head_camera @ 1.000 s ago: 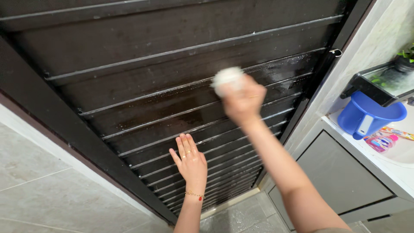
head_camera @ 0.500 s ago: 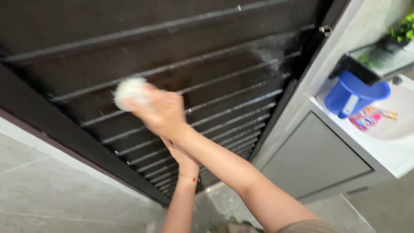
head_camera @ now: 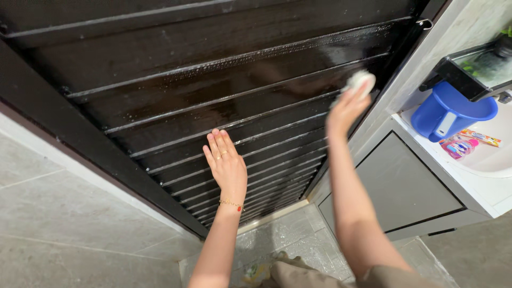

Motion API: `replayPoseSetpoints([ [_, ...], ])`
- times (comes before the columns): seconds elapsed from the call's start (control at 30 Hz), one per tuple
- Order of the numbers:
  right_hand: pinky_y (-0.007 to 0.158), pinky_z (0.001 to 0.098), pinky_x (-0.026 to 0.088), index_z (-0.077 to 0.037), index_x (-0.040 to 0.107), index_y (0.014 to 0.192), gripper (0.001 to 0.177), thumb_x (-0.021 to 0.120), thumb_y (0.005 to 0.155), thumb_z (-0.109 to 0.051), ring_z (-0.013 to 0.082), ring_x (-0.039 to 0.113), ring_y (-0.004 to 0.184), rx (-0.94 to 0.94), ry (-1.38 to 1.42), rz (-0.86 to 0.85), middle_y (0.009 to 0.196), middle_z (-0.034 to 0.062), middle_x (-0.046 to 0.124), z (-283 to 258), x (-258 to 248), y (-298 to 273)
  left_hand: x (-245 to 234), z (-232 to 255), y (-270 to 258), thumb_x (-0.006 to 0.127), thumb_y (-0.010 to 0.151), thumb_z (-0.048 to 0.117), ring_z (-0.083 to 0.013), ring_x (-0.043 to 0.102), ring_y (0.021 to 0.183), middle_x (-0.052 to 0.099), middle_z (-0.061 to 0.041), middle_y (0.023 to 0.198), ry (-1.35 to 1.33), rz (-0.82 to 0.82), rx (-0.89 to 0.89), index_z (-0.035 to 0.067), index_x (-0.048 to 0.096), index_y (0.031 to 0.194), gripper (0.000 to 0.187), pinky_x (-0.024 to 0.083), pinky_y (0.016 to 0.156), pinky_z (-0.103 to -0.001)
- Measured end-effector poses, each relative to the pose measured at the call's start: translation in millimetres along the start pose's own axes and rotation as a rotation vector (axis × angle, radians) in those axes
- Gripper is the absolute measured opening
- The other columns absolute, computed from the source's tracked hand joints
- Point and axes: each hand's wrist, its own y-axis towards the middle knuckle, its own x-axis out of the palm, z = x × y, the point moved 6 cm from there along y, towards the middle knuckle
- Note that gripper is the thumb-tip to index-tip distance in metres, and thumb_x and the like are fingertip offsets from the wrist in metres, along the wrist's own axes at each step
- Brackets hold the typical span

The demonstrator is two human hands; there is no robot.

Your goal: The person scrubs a black metal window grille with a white brush, then rinses the brush and a blue scoop in the sink. They pour water from the scoop onto the floor and organize toiletries on a wall shelf. Finally, they use a handheld shower head to rinse the floor.

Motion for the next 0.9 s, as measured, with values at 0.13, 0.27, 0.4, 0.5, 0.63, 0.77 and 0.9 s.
replayPoseSetpoints([
  [0.13, 0.117, 0.0487, 0.035, 0.003, 0.022, 0.152, 0.059, 0.048, 0.105, -0.021, 0.0365, 0.043, 0.129, 0.154, 0.629, -0.222, 0.143, 0.0245, 0.038, -107.8, 57.0, -154.9, 10.2, -0.8, -8.4, 0.057, 0.094, 0.009, -0.0360, 0.029, 0.155, 0.035, -0.023, 0.164, -0.006, -0.021, 0.032, -0.007, 0.040, 0.155, 0.066, 0.019, 0.125, -0.055],
  [0.27, 0.101, 0.0467, 0.034, -0.018, 0.071, 0.114, 0.023, 0.068, 0.094, -0.028, 0.0379, 0.050, 0.117, -0.582, 0.144, -0.217, 0.115, 0.0237, 0.059, -208.7, 50.4, -231.7, 1.5, -22.9, -15.5, 0.053, 0.102, 0.006, -0.0274, 0.031, 0.156, 0.037, -0.015, 0.165, -0.229, 0.141, 0.093, 0.000, 0.043, 0.149, 0.049, 0.017, 0.126, -0.064],
  [0.4, 0.105, 0.0592, 0.037, -0.013, 0.065, 0.117, 0.023, 0.062, 0.100, -0.028, 0.0411, 0.050, 0.119, -0.329, -0.230, -0.442, 0.121, 0.0190, 0.056, -89.3, 72.7, -170.9, 4.0, -28.9, -15.3, 0.052, 0.093, -0.003, -0.0238, 0.033, 0.154, 0.039, -0.011, 0.165, -0.055, 0.090, 0.130, 0.001, 0.044, 0.156, 0.064, 0.017, 0.124, -0.063],
  [0.5, 0.108, 0.0580, 0.032, -0.010, 0.009, 0.168, 0.073, 0.052, 0.111, -0.022, 0.0493, 0.041, 0.131, -0.210, -0.361, -0.062, 0.149, 0.0411, 0.032, 13.0, 28.8, -77.9, 6.7, -28.0, -14.9, 0.051, 0.091, -0.006, -0.0256, 0.033, 0.155, 0.039, -0.012, 0.165, -0.071, 0.087, 0.134, 0.000, 0.043, 0.157, 0.066, 0.018, 0.125, -0.061],
  [0.63, 0.103, 0.0446, 0.043, -0.008, 0.016, 0.168, 0.069, 0.049, 0.109, -0.023, 0.0382, 0.054, 0.112, 0.264, -0.150, -0.179, 0.128, 0.0284, 0.047, 55.4, 5.4, -48.0, 11.0, -24.9, -14.9, 0.051, 0.092, -0.007, -0.0258, 0.032, 0.156, 0.039, -0.013, 0.166, -0.104, 0.089, 0.122, -0.001, 0.043, 0.157, 0.066, 0.019, 0.126, -0.060],
  [0.77, 0.105, 0.0454, 0.044, -0.002, 0.029, 0.162, 0.065, 0.054, 0.106, -0.020, 0.0368, 0.054, 0.116, -0.031, -0.054, -0.237, 0.132, 0.0293, 0.046, -73.5, 18.7, -156.5, 11.6, -22.7, -14.7, 0.051, 0.093, -0.006, -0.0290, 0.032, 0.155, 0.039, -0.016, 0.165, -0.146, 0.095, 0.120, -0.003, 0.042, 0.157, 0.064, 0.020, 0.125, -0.061],
  [0.9, 0.086, 0.0540, 0.047, -0.008, 0.071, 0.124, 0.041, 0.072, 0.086, -0.022, 0.0414, 0.058, 0.098, -0.525, 0.022, -0.516, 0.113, 0.0244, 0.065, -170.0, 29.6, -239.3, 10.2, -24.6, -17.0, 0.053, 0.096, -0.001, -0.0282, 0.032, 0.155, 0.038, -0.015, 0.165, -0.203, 0.124, 0.125, -0.003, 0.043, 0.156, 0.060, 0.020, 0.123, -0.065],
])
